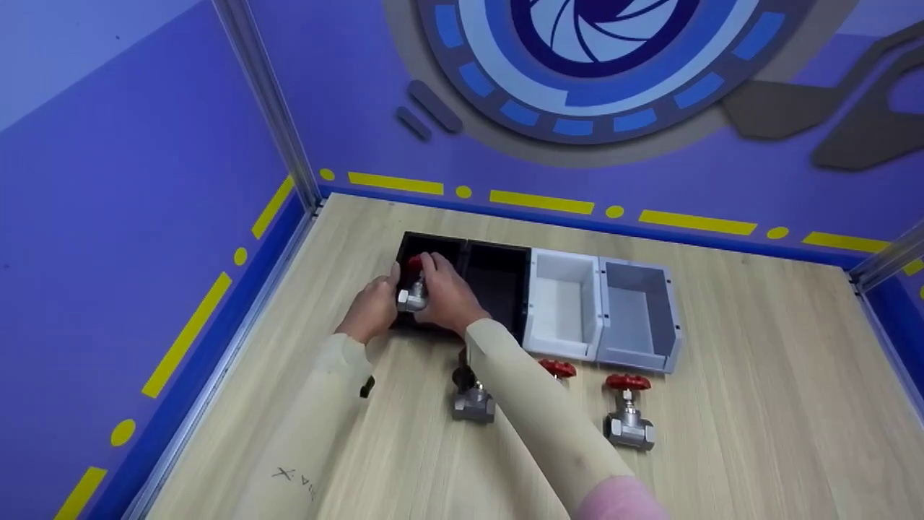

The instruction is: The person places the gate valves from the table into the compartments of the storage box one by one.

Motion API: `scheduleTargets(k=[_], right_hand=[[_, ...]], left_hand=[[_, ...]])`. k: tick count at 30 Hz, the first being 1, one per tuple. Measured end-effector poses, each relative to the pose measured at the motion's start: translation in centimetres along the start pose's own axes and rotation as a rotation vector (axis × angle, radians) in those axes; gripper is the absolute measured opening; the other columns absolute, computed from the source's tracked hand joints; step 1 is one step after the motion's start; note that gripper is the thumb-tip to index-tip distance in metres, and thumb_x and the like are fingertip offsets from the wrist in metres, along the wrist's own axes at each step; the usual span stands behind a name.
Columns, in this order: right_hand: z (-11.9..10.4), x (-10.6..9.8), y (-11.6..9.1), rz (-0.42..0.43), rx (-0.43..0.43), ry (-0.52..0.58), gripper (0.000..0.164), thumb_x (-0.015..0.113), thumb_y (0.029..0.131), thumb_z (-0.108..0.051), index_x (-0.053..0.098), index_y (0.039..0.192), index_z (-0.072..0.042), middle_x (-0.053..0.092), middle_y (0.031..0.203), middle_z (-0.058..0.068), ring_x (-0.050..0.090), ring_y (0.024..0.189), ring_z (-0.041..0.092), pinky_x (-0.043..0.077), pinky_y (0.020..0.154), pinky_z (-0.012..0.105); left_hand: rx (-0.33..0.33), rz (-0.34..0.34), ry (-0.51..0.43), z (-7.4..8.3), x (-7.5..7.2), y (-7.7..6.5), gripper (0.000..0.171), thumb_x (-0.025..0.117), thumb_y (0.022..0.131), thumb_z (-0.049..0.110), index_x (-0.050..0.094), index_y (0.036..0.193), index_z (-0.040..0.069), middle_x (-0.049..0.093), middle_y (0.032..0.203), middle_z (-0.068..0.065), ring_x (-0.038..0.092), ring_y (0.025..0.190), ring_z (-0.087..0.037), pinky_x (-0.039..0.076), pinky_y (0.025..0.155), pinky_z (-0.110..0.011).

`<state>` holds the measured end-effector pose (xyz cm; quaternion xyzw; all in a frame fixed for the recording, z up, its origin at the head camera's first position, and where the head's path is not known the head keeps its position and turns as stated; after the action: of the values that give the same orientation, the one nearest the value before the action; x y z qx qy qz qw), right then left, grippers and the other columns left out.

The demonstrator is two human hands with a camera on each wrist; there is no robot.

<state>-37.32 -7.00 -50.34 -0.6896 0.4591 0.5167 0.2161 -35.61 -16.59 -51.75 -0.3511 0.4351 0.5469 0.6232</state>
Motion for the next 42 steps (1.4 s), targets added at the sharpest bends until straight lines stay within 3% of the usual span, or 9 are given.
scheduleTargets(k=[19,29,42], right_hand=[[0.18,0.16,0.42,-0.035,0.027,-0.051,0.101,0.085,0.058,-0.025,0.026,0.138,-0.009,0.034,0.140,0.018,0.037,0.129,0.029,0.042,0.099,0.036],[0.38,0.07,0.51,-0.007,0.022,-0.069,0.100,0.084,0.057,-0.021,0.027,0.138,-0.005,0.036,0.138,0.021,0.039,0.127,0.032,0.044,0.097,0.037],[0.31,0.68,0.94,0.005,-0.004,-0.130,0.100,0.086,0.053,-0.023,0.030,0.134,-0.007,0.042,0.130,0.017,0.045,0.118,0.029,0.049,0.088,0.037]], left_hand=[[0.017,0.021,-0.017,0.11,-0.19,-0.28,0.056,0.042,0.089,0.001,0.027,0.143,0.000,0.059,0.106,-0.021,0.059,0.093,-0.034,0.047,0.082,-0.042],[0.038,0.053,0.007,0.42,-0.41,-0.12,0.055,0.043,0.088,0.000,0.030,0.141,-0.001,0.060,0.105,-0.021,0.060,0.094,-0.034,0.048,0.082,-0.043],[-0.014,0.020,0.004,-0.10,-0.01,-0.08,0.056,0.043,0.089,0.002,0.027,0.143,0.002,0.059,0.106,-0.020,0.060,0.095,-0.033,0.048,0.083,-0.042]])
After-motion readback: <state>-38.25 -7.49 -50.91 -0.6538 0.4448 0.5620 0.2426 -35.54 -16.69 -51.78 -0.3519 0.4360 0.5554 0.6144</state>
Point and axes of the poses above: each hand's wrist, its own y-axis towards the middle knuckle, its own x-axis out of the palm, z = x × y, the point moved 10 cm from there along y, towards the middle knuckle
